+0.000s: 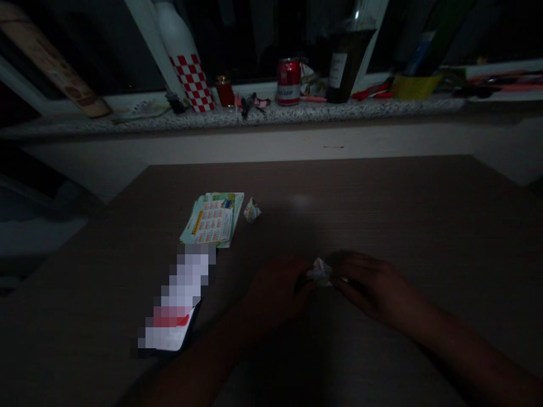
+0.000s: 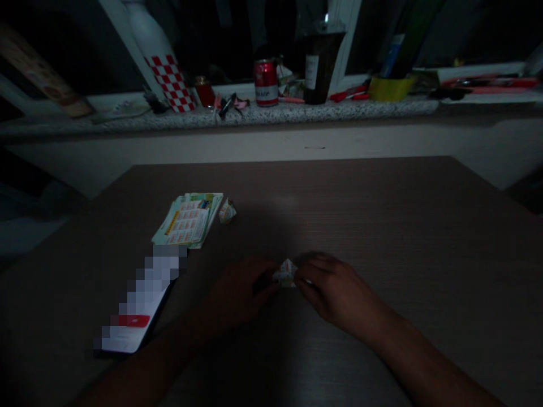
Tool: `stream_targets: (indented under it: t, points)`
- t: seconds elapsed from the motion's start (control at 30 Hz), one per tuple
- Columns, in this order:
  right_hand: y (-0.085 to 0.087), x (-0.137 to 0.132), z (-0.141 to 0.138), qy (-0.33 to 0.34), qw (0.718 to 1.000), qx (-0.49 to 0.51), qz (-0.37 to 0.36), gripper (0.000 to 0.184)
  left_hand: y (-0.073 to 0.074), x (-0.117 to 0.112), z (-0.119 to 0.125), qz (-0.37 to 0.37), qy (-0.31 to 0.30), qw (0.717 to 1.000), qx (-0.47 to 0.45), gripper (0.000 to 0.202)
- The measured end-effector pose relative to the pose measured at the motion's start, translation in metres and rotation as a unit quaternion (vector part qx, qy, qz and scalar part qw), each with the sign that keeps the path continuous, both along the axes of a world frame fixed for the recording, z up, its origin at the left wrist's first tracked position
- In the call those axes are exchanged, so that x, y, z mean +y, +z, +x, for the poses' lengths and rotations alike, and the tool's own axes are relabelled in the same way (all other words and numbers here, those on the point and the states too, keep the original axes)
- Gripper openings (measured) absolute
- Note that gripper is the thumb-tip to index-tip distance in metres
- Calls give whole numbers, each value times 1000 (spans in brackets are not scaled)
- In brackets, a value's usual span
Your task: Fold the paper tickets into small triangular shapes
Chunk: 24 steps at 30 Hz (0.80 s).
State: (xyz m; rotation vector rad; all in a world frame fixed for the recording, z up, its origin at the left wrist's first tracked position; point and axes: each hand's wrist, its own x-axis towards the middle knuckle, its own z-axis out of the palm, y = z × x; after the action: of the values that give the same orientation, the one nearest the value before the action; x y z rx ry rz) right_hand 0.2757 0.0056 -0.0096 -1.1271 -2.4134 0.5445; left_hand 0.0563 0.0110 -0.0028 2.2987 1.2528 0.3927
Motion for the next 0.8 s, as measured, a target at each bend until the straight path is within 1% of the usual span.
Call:
stream_targets:
  t: [0.23, 0.37, 0.5, 0.8]
  points:
    - [1, -1, -3, -21, 1000, -7, -3, 13, -5, 0, 2, -8, 18, 1000, -11, 26]
    - [2, -1, -7, -38, 999, -7, -11, 11, -4, 0, 5, -9, 34, 999, -3, 21]
    - [2, -2, -10, -56, 998, -31, -13, 10, -1, 1, 7, -16, 49, 998, 19, 16]
    - [6, -5, -13, -70, 996, -51, -22, 9, 1, 5, 9, -32, 50, 998, 32, 12]
